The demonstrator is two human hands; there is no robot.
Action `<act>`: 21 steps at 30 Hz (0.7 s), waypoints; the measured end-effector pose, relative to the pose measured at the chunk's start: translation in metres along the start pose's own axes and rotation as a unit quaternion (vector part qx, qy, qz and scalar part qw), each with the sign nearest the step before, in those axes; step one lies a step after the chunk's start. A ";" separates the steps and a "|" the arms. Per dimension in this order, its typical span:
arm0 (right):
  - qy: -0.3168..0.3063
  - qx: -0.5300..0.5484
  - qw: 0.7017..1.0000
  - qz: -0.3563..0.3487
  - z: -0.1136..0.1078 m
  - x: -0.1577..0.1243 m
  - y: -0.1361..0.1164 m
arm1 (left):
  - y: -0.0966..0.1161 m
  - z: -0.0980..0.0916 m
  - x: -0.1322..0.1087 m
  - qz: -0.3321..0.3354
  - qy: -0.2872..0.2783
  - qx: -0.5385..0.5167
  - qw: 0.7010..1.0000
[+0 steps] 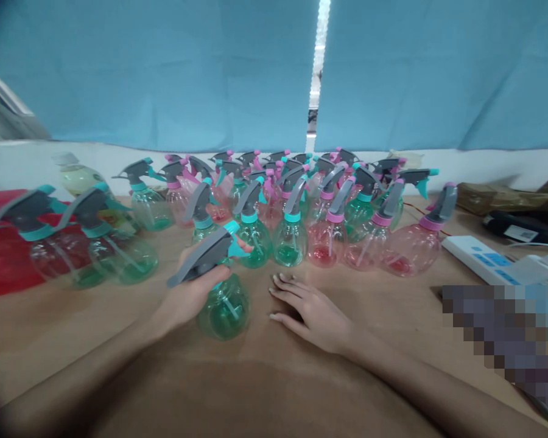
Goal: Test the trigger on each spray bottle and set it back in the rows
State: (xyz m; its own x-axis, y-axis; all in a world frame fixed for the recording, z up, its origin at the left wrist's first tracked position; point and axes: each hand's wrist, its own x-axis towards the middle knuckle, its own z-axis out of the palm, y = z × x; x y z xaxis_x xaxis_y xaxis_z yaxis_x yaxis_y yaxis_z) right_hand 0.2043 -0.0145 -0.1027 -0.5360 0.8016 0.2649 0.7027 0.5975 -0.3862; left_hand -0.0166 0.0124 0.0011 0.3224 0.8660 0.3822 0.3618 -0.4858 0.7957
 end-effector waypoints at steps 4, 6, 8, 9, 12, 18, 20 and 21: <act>-0.003 -0.005 1.000 0.000 0.000 0.000 0.000 | -0.002 0.000 -0.001 -0.003 -0.005 -0.017 1.000; -0.003 -0.004 1.000 -0.001 0.000 0.000 0.000 | -0.005 0.000 -0.002 -0.002 -0.002 -0.027 1.000; -0.001 0.000 1.000 -0.002 0.000 0.000 0.000 | -0.007 0.000 -0.002 -0.003 0.001 -0.026 1.000; -0.001 0.000 1.000 -0.002 0.000 0.000 0.000 | -0.008 0.000 -0.002 -0.003 0.002 -0.023 1.000; -0.004 -0.005 1.000 0.000 -0.001 0.000 -0.001 | -0.009 0.000 -0.001 0.002 0.006 -0.023 1.000; -0.006 -0.010 1.000 0.002 -0.001 0.000 0.000 | -0.006 0.000 -0.001 -0.008 -0.002 -0.033 0.999; -0.005 -0.011 1.000 0.002 0.000 0.000 0.000 | -0.007 0.001 -0.001 -0.010 -0.002 -0.034 0.999; -0.005 -0.011 1.000 0.002 0.000 0.000 0.000 | -0.008 0.001 -0.001 -0.012 -0.001 -0.034 0.999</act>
State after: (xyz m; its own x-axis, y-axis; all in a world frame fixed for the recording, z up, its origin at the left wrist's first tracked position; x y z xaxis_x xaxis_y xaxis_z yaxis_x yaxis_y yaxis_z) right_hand 0.2044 -0.0146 -0.1026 -0.5377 0.8037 0.2547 0.7148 0.5948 -0.3678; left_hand -0.0192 0.0152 -0.0060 0.3157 0.8775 0.3610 0.3087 -0.4548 0.8354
